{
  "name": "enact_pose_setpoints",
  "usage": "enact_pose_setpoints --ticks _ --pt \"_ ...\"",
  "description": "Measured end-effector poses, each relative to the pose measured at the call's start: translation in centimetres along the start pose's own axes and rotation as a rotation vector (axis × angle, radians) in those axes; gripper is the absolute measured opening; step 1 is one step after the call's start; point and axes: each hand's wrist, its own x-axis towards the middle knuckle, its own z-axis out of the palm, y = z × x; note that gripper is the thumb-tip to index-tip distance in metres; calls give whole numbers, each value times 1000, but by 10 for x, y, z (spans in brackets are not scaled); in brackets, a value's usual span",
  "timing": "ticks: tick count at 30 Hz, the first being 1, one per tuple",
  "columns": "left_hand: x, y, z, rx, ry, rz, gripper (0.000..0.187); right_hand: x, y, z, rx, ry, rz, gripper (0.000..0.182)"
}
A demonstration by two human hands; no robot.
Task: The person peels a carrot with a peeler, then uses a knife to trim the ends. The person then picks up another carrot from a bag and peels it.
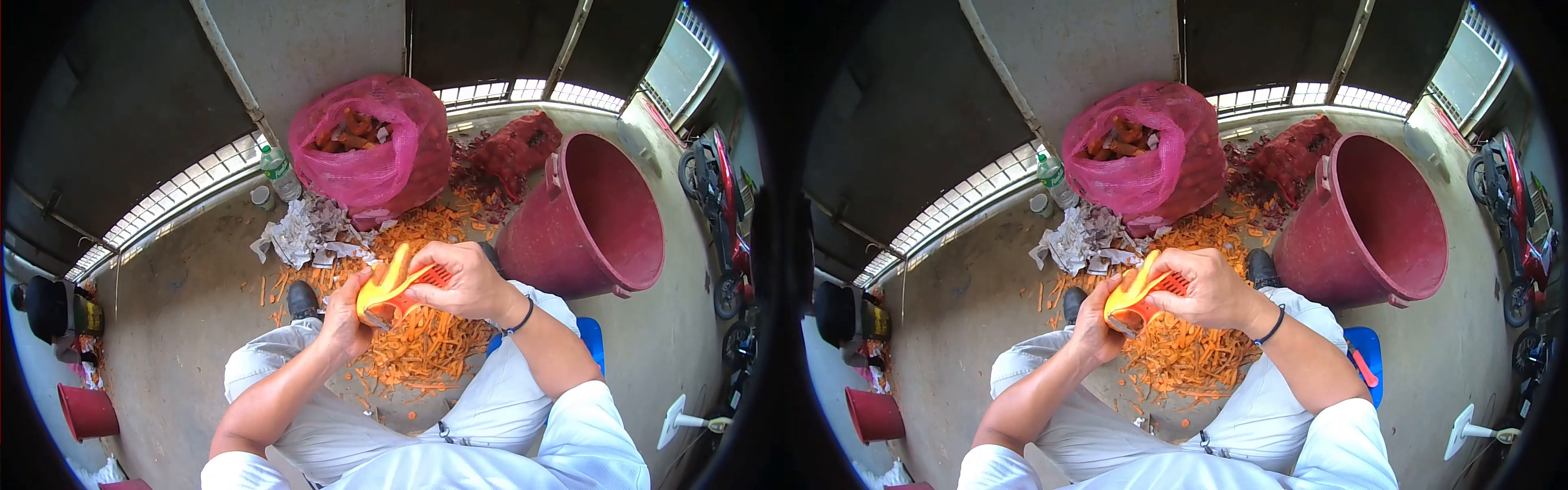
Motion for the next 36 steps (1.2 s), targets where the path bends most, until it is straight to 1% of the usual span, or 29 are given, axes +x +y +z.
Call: enact_pose_setpoints --ticks 1,3,5,6,7,8,9,10,11,12,14,16,17,18,19,20,21,22,26,28,32,34,35,36 --pt "1 -1 -2 7 -29 35 37 0 1 -1 -2 1 2 22" --pt "-3 1 -2 20 -38 46 38 -1 3 -3 140 -2 92 20" --pt "-11 7 6 30 -47 61 39 -2 6 -7 191 14 114 19" --pt "-16 9 13 23 -41 72 36 -2 8 -10 243 32 136 18" --pt "-19 10 16 16 -36 82 33 -1 10 -24 166 64 227 17" --pt "-19 10 12 16 -38 82 33 1 16 -36 187 160 214 16" --pt "-19 10 4 70 -90 60 34 3 28 -50 62 265 199 14" --pt "-19 9 -2 126 -143 37 35 6 38 -71 -393 349 175 15" --pt "-18 8 -5 170 -168 35 34 4 63 -87 -502 434 200 16" --pt "-17 8 -3 175 -172 33 34 6 66 -95 -376 510 281 16" --pt "-15 7 2 181 -66 -19 33 1 71 -99 -362 582 249 16" --pt "-4 4 -6 145 -11 -46 34 2 55 -76 -124 499 169 16" --pt "0 4 -12 48 -106 -104 35 -1 38 -62 56 381 204 16" --pt "2 5 -15 -44 -205 -163 35 -4 28 -50 35 237 184 18" --pt "2 6 -9 -7 -128 -172 37 -5 18 -41 96 85 233 19" --pt "1 5 -5 -2 -127 -172 37 -5 13 -30 32 18 134 20" --pt "-1 5 -1 -16 -59 -164 37 -3 7 -21 25 1 67 20" --pt "-2 4 2 -30 8 -155 38 -1 3 -15 16 -15 0 21" --pt "-4 1 4 -36 6 -166 34 -1 2 -4 2 7 2 22" --pt "-3 0 0 -52 -84 -141 34 -1 3 -3 -7 11 -5 22" --pt "-9 -1 7 29 -44 -110 33 -1 9 -7 -20 -9 32 24" --pt "-10 -3 3 80 -102 -39 34 -1 19 -21 -25 45 77 24" --pt "-12 0 0 81 -103 -40 34 0 27 -35 43 115 205 23" --pt "-15 5 -5 65 -196 -86 35 3 25 -54 -88 223 202 20"
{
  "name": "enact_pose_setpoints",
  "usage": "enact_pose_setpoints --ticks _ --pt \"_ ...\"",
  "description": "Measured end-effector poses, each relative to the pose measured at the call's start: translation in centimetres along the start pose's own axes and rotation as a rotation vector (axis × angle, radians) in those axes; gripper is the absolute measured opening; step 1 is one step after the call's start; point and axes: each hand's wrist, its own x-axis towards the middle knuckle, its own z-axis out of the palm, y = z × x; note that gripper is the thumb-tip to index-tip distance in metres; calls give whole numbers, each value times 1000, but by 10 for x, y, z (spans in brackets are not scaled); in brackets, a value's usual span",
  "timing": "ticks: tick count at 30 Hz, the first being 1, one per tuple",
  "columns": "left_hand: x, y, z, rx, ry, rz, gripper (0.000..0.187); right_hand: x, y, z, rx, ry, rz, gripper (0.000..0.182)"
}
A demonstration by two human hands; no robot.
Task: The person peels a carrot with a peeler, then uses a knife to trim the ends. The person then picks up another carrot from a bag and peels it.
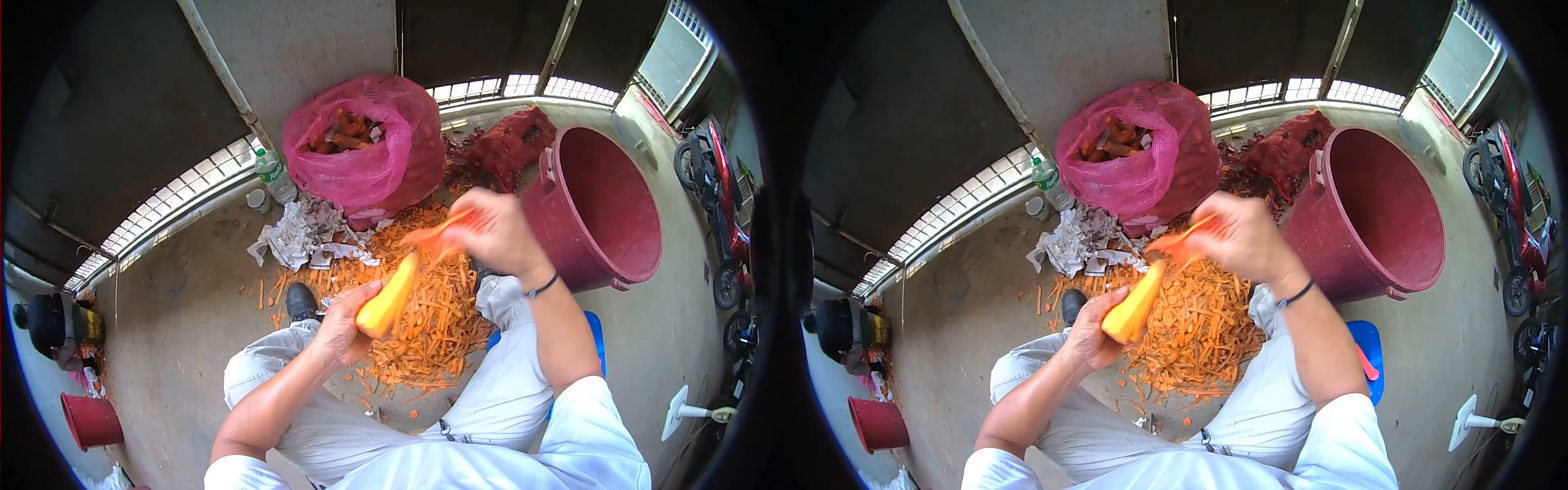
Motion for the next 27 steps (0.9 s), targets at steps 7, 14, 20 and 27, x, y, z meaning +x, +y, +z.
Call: enact_pose_setpoints --ticks 7,14,20,27 --pt "12 2 -5 -177 31 -103 41 8 26 -19 -15 287 -23 15" --pt "13 1 4 -96 93 -145 36 -18 -29 40 52 -253 -248 23" --pt "9 -2 0 -49 59 -156 36 -18 -24 43 24 -288 -268 23" --pt "-2 -7 -11 97 -63 -173 40 16 18 -23 -503 49 -124 16"
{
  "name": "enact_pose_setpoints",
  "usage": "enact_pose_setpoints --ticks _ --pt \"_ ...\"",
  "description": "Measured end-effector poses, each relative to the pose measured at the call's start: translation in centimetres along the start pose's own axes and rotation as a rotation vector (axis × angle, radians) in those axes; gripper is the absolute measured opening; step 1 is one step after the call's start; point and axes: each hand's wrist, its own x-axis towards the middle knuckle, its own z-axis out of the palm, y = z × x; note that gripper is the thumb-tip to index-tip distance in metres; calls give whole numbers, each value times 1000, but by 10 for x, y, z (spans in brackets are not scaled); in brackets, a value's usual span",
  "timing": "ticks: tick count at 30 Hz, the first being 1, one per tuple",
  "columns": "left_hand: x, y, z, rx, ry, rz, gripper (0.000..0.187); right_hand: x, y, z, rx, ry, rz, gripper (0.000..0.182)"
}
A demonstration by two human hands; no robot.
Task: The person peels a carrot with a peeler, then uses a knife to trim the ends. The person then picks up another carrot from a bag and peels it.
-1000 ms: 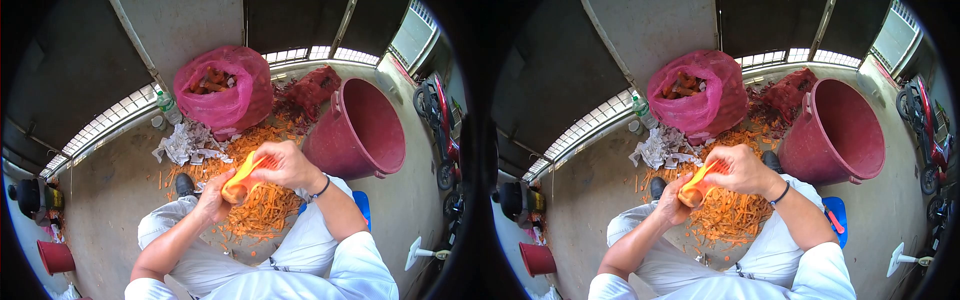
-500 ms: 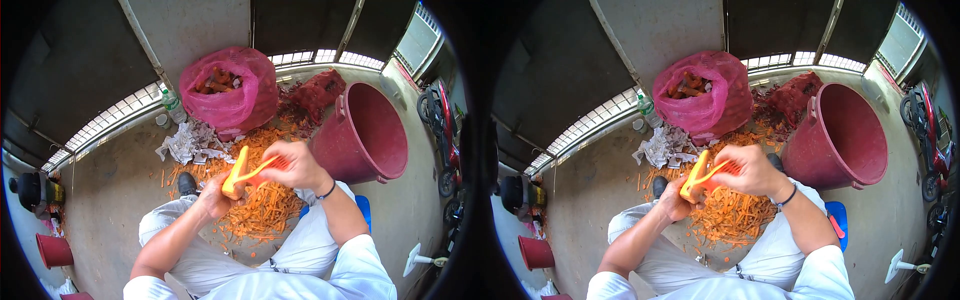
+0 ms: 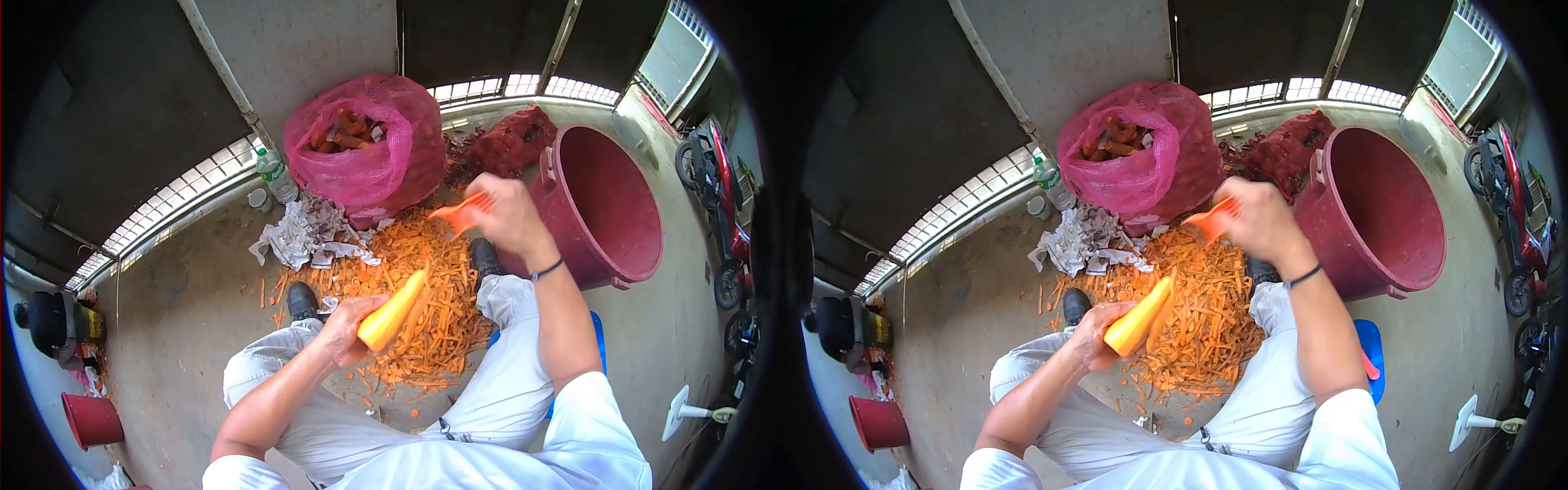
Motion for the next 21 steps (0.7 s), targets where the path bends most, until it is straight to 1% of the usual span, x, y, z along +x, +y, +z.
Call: enact_pose_setpoints --ticks 1,3,4,6,7,9,10,11,13,16,18,19,20,21 --pt "-1 2 0 55 -39 -25 46 1 26 2 39 54 167 15" --pt "2 9 1 11 -41 -31 48 4 28 -1 208 165 318 15" --pt "3 10 1 -49 -37 -38 50 3 24 1 207 160 313 15" --pt "6 9 -4 -147 -48 -30 55 -9 3 11 634 113 146 17" --pt "6 11 -1 -154 -44 -20 55 -16 -15 12 780 -8 129 19" --pt "4 15 9 -194 -82 17 54 -24 -54 13 811 -224 102 20" --pt "5 13 8 -192 -13 -16 52 -27 -63 19 747 -259 -18 20" --pt "6 11 6 -192 -11 -20 52 -29 -74 23 738 -289 -51 23" --pt "8 6 2 -164 -66 -18 47 -29 -77 31 611 -296 -226 24" --pt "8 1 2 -173 -18 -14 45 -29 -77 33 566 -301 -207 27" --pt "10 -2 0 -173 1 -17 44 -28 -74 30 561 -308 -189 26" --pt "10 -2 -5 -207 -72 -53 45 -27 -73 28 561 -322 -178 25" --pt "10 -2 -9 -240 -143 -89 46 -26 -69 25 599 -300 -111 24" --pt "7 0 -6 -238 -143 -92 46 -24 -63 21 638 -278 -45 23"
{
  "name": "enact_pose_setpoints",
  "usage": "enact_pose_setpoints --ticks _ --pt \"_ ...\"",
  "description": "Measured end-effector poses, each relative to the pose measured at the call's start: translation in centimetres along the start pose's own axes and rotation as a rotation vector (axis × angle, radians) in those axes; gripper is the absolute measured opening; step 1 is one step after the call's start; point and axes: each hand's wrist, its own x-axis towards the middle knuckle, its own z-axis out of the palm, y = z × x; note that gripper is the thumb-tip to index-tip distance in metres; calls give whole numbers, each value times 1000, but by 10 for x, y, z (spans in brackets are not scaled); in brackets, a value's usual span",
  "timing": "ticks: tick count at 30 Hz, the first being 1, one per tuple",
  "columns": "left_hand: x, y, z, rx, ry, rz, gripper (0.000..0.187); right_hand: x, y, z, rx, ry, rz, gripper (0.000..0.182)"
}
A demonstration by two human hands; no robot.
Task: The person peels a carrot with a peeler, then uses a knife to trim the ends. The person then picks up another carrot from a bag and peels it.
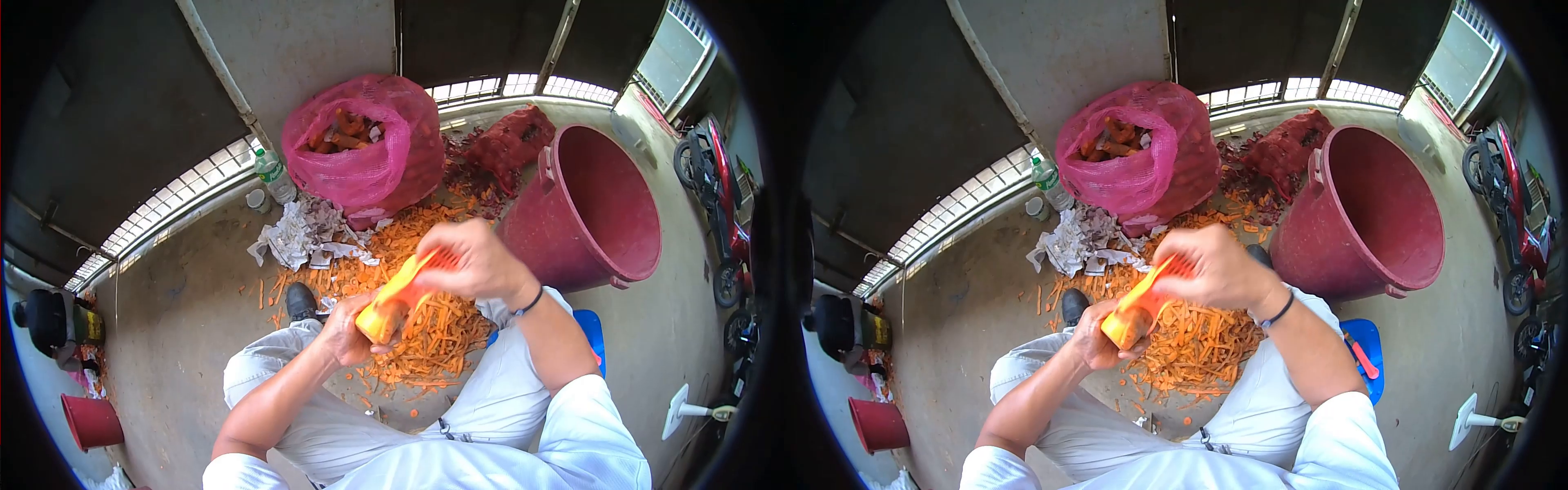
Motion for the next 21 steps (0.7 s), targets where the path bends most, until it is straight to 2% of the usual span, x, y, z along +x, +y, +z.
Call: enact_pose_setpoints --ticks 2,4,5,6,7,8,10,14,15,18,21 --pt "-10 2 12 71 26 46 44 5 18 -31 -20 216 130 17" --pt "-9 0 8 195 26 41 49 8 49 -75 -518 327 254 12" --pt "-9 -1 10 185 -16 45 54 6 68 -85 -418 439 322 12" --pt "-8 0 11 173 -60 54 60 5 65 -83 -421 445 317 12" --pt "-5 4 12 -7 -92 67 64 4 58 -74 -270 489 254 13" --pt "-5 6 14 -17 -90 79 64 1 53 -63 -112 530 198 15" --pt "-5 9 17 -20 21 98 60 -1 41 -40 117 405 138 18" --pt "3 6 7 49 57 96 53 -3 4 -4 80 67 88 21" --pt "4 5 7 32 71 98 53 -3 2 5 80 11 18 21" --pt "3 3 11 18 120 103 50 -1 -6 19 -50 -51 -94 24" --pt "2 0 16 53 143 94 52 0 5 26 8 -24 -96 25"
